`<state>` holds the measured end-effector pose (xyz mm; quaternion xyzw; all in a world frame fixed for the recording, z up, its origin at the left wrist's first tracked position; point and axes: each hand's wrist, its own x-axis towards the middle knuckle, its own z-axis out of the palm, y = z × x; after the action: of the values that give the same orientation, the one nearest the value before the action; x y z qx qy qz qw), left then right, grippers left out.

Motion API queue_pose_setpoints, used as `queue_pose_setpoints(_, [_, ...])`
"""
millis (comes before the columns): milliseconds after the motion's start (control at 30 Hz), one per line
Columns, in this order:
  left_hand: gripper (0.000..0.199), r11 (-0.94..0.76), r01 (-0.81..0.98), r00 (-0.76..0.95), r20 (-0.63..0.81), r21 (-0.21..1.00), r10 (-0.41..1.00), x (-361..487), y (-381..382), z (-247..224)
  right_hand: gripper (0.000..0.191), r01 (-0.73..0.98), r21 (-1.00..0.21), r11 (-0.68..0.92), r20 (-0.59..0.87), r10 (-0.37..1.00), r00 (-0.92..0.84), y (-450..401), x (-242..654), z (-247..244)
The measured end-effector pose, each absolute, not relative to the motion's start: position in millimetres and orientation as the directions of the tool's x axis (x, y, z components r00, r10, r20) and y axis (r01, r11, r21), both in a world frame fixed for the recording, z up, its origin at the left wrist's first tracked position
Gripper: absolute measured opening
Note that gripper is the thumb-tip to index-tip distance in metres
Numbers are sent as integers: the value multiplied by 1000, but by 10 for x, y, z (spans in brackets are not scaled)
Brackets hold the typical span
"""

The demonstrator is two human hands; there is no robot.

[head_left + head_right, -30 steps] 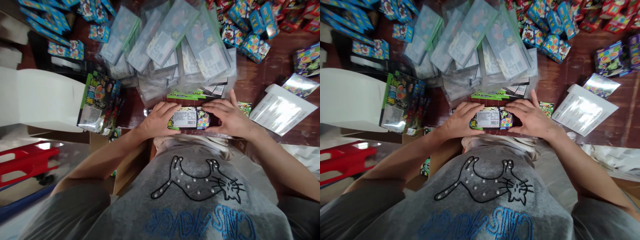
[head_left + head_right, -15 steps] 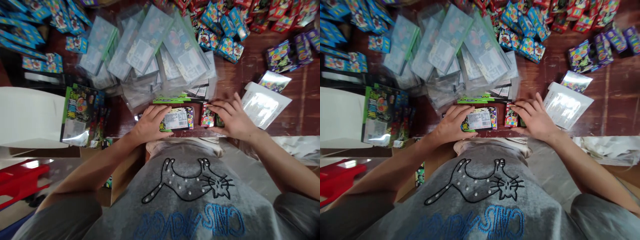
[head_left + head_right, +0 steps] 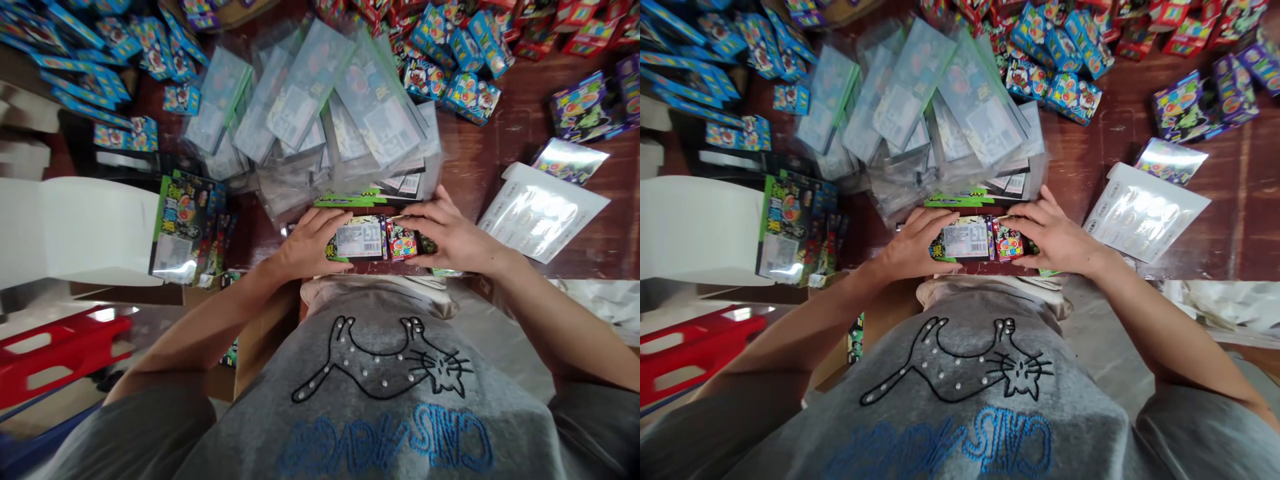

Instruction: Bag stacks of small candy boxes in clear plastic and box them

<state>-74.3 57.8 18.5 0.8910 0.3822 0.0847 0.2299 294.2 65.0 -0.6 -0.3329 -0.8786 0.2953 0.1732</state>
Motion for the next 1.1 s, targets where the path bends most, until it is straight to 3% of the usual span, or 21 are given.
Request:
queue_pose_setpoints(267, [102,-541,665,648,-37,515,761,-620,548,210,75,437,-678,591,134,684,-717,737,2799,28])
queue_pose_setpoints(400, [101,-544,696,624,-21,469,781,-555,514,215,95,467,-644,606,163,705,-690,689,2725,36])
queue_pose_setpoints(533, [99,-555,711,622,-16,432,783,-645,469,219,119,574,-591,567,92,754,-651,515,3065,208])
queue_pose_setpoints(667, [101,-526,746,598,-65,409,799,-722,452,213,96,590,-568,574,-2,715,-699,370,3365,293])
queue_pose_setpoints(767, [99,-546,729,621,-65,412,781,-660,445,219,80,565,-602,565,38,727,-686,388,3288,260])
queue_pose_setpoints(1100, [96,-553,694,600,53,461,798,-560,394,309,80,449,-694,563,124,708,-695,620,2998,272])
